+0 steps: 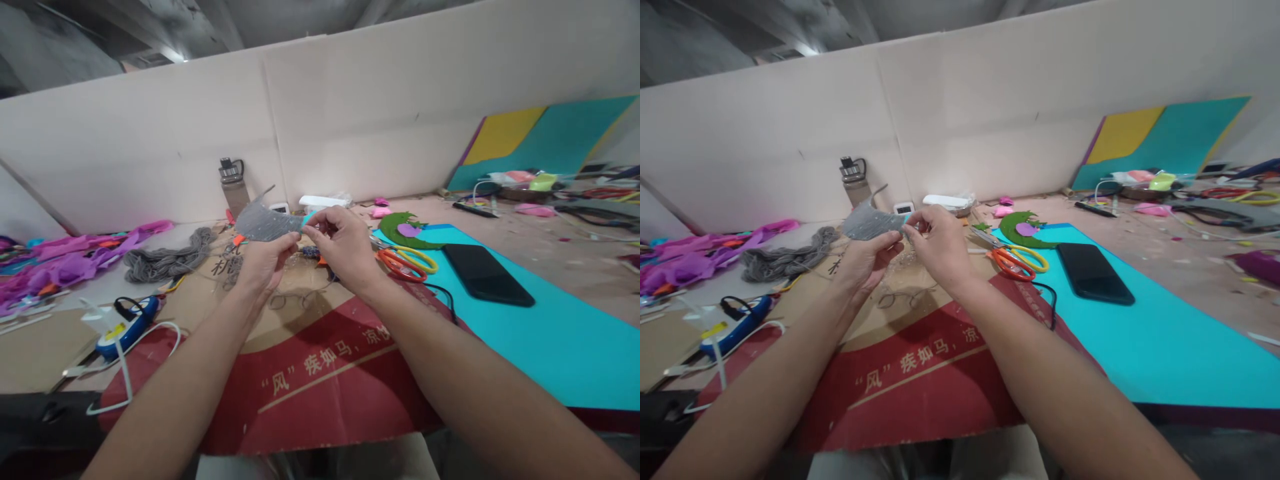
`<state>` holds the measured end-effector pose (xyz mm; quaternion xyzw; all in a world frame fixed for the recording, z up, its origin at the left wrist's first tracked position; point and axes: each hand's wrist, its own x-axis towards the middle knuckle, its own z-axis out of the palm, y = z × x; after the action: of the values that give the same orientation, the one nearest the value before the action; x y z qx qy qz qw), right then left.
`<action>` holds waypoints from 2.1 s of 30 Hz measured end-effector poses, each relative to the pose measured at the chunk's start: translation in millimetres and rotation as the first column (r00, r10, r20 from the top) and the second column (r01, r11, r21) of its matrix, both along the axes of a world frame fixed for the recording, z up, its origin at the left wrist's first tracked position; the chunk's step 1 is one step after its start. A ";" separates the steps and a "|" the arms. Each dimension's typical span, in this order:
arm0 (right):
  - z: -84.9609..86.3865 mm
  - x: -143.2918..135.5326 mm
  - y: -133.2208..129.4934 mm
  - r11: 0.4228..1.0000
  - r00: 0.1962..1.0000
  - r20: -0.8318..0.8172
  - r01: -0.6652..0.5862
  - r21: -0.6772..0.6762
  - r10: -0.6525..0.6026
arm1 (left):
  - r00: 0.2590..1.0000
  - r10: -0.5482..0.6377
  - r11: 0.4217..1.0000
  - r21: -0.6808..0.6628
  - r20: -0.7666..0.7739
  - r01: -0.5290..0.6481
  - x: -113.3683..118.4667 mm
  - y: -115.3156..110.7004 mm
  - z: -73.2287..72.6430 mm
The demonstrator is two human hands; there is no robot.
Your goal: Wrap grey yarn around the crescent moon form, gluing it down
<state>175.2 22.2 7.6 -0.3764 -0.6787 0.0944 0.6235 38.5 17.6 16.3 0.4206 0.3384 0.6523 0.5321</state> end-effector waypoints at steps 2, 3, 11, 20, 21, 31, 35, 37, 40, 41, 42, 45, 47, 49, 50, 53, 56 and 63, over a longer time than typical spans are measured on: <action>0.8 1.9 -0.1 0.999 0.999 0.038 0.003 0.038 -0.004 | 1.000 0.008 1.000 0.013 -0.011 -0.008 0.0 -0.3 0.2; 1.2 2.9 -0.1 0.998 0.998 0.061 0.009 0.065 -0.013 | 1.000 0.012 1.000 0.015 -0.015 -0.012 -0.2 -0.3 0.2; 2.4 7.4 3.0 0.978 0.984 0.138 0.087 0.188 -0.114 | 0.998 0.011 0.999 0.040 -0.062 -0.008 -0.8 -2.4 1.9; 1.7 11.3 6.5 0.975 0.977 0.151 0.117 0.191 -0.147 | 0.992 -0.001 0.995 0.098 -0.129 0.014 -3.5 -3.5 1.9; 1.7 11.7 6.7 0.974 0.977 0.152 0.119 0.192 -0.149 | 0.991 -0.006 0.995 0.102 -0.130 0.019 -3.8 -3.5 1.9; 4.1 14.7 6.8 0.987 0.982 0.154 0.088 0.132 -0.108 | 0.989 -0.067 0.985 0.151 -0.129 0.086 -7.6 1.0 1.4; 5.0 16.1 7.9 0.992 0.983 0.162 0.073 0.103 -0.089 | 0.985 -0.085 0.981 0.160 -0.148 0.109 -9.7 2.2 0.5; 5.7 16.6 8.1 0.994 0.984 0.160 0.069 0.085 -0.082 | 0.983 -0.091 0.979 0.165 -0.158 0.117 -10.4 2.2 0.6; 7.1 17.4 8.0 0.997 0.983 0.171 0.056 0.047 -0.063 | 0.978 -0.109 0.975 0.171 -0.178 0.140 -11.0 1.6 1.7; 7.7 17.6 7.8 0.998 0.983 0.176 0.051 0.029 -0.055 | 0.975 -0.117 0.974 0.171 -0.187 0.149 -11.3 1.3 2.2; 8.4 17.9 7.6 0.999 0.982 0.180 0.046 0.010 -0.047 | 0.972 -0.123 0.973 0.170 -0.198 0.158 -11.7 0.9 2.8; 11.3 18.9 6.5 0.998 0.983 0.182 0.027 -0.052 -0.017 | 0.964 -0.135 0.973 0.153 -0.230 0.173 -13.7 0.1 4.3; 13.6 19.8 5.3 0.994 0.984 0.179 0.003 -0.112 0.017 | 0.958 -0.145 0.975 0.131 -0.246 0.181 -15.8 0.2 4.8; 15.6 21.0 4.0 0.977 0.984 0.160 -0.047 -0.209 0.081 | 0.952 -0.166 0.974 0.107 -0.257 0.198 -18.3 0.7 4.7; 16.3 21.6 3.4 0.960 0.982 0.143 -0.083 -0.268 0.125 | 0.949 -0.181 0.973 0.094 -0.259 0.211 -19.6 1.2 4.4; 17.1 23.4 2.7 0.888 0.964 0.037 -0.229 -0.399 0.265 | 0.941 -0.229 0.966 0.059 -0.250 0.250 -22.8 2.4 3.7; 16.7 24.5 2.3 0.779 0.907 -0.148 -0.416 -0.469 0.394 | 0.932 -0.267 0.960 0.024 -0.244 0.281 -24.7 2.5 3.8; 18.8 25.7 -1.2 0.580 0.794 -0.415 -0.608 -0.542 0.444 | 0.919 -0.302 0.947 0.030 -0.253 0.320 -27.3 3.4 4.7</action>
<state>200.9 20.9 26.4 -0.3347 -0.6041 0.5496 0.4701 11.2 21.0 21.0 0.5648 0.3068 0.5141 0.5679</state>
